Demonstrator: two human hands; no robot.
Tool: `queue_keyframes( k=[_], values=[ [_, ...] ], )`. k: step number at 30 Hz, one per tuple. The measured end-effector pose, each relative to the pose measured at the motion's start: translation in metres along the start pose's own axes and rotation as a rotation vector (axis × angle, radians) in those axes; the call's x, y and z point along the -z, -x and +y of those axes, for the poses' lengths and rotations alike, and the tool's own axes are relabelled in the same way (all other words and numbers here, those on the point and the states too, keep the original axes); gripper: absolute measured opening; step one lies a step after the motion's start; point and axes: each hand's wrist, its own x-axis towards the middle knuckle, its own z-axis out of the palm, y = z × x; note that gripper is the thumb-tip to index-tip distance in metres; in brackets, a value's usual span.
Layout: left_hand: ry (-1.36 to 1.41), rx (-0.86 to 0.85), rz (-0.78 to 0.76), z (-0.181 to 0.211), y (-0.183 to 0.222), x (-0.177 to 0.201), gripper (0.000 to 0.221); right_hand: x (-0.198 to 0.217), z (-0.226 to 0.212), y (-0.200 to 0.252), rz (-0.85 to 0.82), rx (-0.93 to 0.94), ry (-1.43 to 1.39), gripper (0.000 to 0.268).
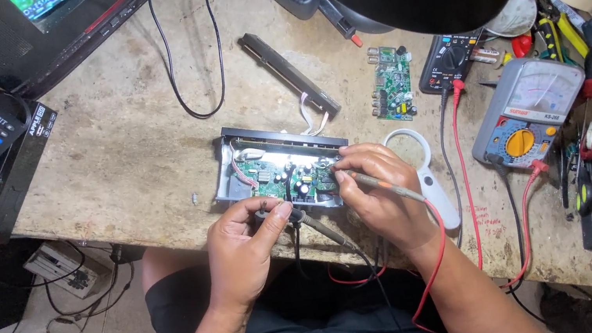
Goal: Testing circuit board components with a multimeter and inspecting them with a magnifying glass on a repair bench.
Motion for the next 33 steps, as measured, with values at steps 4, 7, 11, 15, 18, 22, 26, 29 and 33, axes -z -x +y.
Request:
queue_keyframes(
  k=[4,7,11,15,18,22,26,29,33],
  values=[
    [-0.015,0.002,0.001,0.0009,0.0005,0.002,0.015,-0.0012,0.0036,0.0014,0.009,0.027,-0.013,0.009],
    [-0.086,0.037,0.003,-0.0019,0.0011,0.0009,0.012,0.0002,0.0018,0.0027,0.012,0.064,0.007,0.009],
    [-0.152,0.072,0.022,-0.0023,0.0016,-0.0002,0.009,-0.0011,0.0036,0.0025,0.001,0.131,0.048,0.009],
    [-0.12,0.118,0.031,-0.0025,0.0018,-0.0006,0.011,-0.0019,0.0087,0.0044,-0.003,0.128,0.057,0.011],
    [-0.176,0.121,0.036,-0.0019,0.002,-0.001,0.009,-0.0016,0.0085,0.0041,-0.008,0.113,0.041,0.013],
    [-0.162,0.117,0.051,-0.0024,0.0027,-0.0015,0.01,-0.0018,0.0075,0.0042,0.016,0.119,0.031,0.012],
    [-0.171,0.17,0.072,0.0032,0.0033,-0.0033,0.011,-0.0014,0.0085,0.0043,0.01,0.113,0.045,0.013],
    [-0.176,0.152,0.068,0.0007,0.0026,-0.0029,0.01,-0.0012,0.0088,0.0048,0.013,0.111,0.044,0.013],
    [-0.183,0.156,0.069,0.0009,0.0024,-0.0029,0.011,-0.0008,0.0076,0.0043,0.015,0.116,0.041,0.013]
  ],
)
